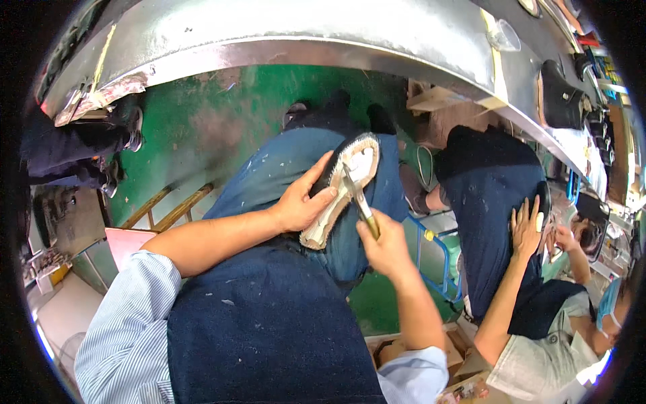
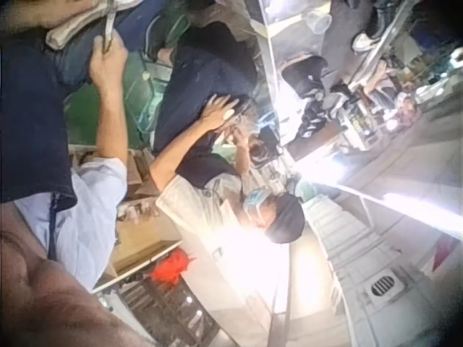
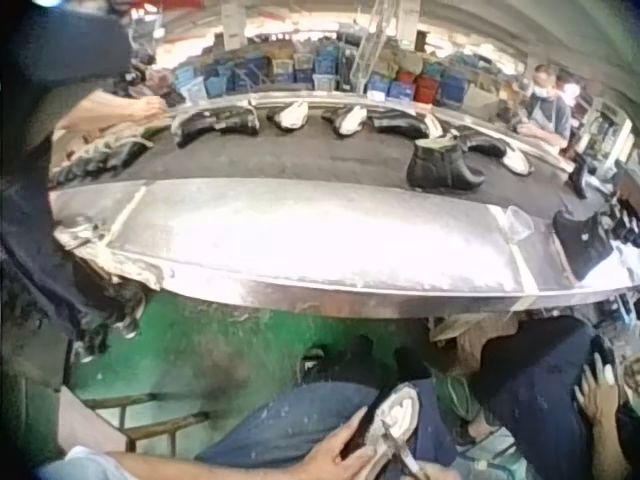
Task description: Performed lasting on several shoes by pulling the upper over the last and hammering it flat at a production line station.
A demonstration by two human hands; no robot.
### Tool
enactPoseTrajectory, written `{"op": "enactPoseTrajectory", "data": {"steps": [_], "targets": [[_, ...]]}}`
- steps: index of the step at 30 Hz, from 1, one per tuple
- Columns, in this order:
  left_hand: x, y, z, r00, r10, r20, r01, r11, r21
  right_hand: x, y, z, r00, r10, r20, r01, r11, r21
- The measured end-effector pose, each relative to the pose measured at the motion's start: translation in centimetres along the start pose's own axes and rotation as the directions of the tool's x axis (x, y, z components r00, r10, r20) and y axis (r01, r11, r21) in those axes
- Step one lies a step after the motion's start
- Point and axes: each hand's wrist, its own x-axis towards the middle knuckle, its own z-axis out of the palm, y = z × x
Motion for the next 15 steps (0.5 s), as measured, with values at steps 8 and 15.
{"op": "enactPoseTrajectory", "data": {"steps": [8, 15], "targets": [[-0.5, 0.9, -0.2, 0.997, 0.077, 0.012, -0.078, 0.985, 0.156, 0.4, 0.2, 0.2, 0.958, 0.058, 0.280, -0.194, 0.851, 0.489], [0.3, 2.6, -0.5, 0.969, 0.062, 0.237, -0.189, 0.807, 0.560, -2.2, 3.3, 4.8, 0.991, 0.075, 0.112, -0.135, 0.575, 0.807]]}}
